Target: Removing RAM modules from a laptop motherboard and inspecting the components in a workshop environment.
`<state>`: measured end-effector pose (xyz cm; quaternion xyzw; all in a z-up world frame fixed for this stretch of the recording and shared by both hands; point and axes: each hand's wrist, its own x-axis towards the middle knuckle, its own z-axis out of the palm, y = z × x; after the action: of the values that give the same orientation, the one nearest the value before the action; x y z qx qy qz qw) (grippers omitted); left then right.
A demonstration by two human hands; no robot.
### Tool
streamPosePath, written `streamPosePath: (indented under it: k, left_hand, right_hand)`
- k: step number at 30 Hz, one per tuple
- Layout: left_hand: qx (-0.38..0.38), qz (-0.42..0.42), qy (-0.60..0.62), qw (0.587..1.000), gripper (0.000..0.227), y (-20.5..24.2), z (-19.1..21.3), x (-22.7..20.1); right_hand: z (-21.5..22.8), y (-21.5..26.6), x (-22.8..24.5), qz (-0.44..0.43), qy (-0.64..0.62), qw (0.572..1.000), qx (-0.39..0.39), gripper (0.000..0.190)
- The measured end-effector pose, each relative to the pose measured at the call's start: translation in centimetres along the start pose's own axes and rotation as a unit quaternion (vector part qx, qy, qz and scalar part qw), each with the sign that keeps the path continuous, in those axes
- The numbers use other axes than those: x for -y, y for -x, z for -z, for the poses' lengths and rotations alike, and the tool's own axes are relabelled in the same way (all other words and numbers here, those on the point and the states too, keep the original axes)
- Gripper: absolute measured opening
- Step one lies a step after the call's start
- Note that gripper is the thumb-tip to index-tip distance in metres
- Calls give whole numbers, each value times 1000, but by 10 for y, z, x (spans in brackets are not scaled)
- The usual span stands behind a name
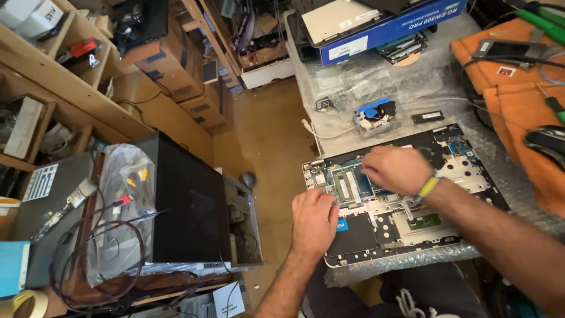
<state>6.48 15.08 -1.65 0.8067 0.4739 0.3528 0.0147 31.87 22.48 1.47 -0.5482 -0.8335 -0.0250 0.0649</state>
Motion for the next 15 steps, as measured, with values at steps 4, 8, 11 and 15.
streamPosePath:
  k: [4,8,11,15]
  left_hand:
    - [3,-7,15,1000,6,0,14,-11]
    - [-5,-13,16,1000,10,8,16,-9]
    - [-10,-22,24,999,10,9,15,-14]
    - [-4,-27,21,999,15,5,5,-20]
  right_hand:
    - [-5,-28,19,17,-28,999,42,17]
    - [-24,-48,25,32,-1,998,49,17]
    - [-26,-55,28,40,20,998,46,17]
    - [-22,-58,30,47,45,997,49,16]
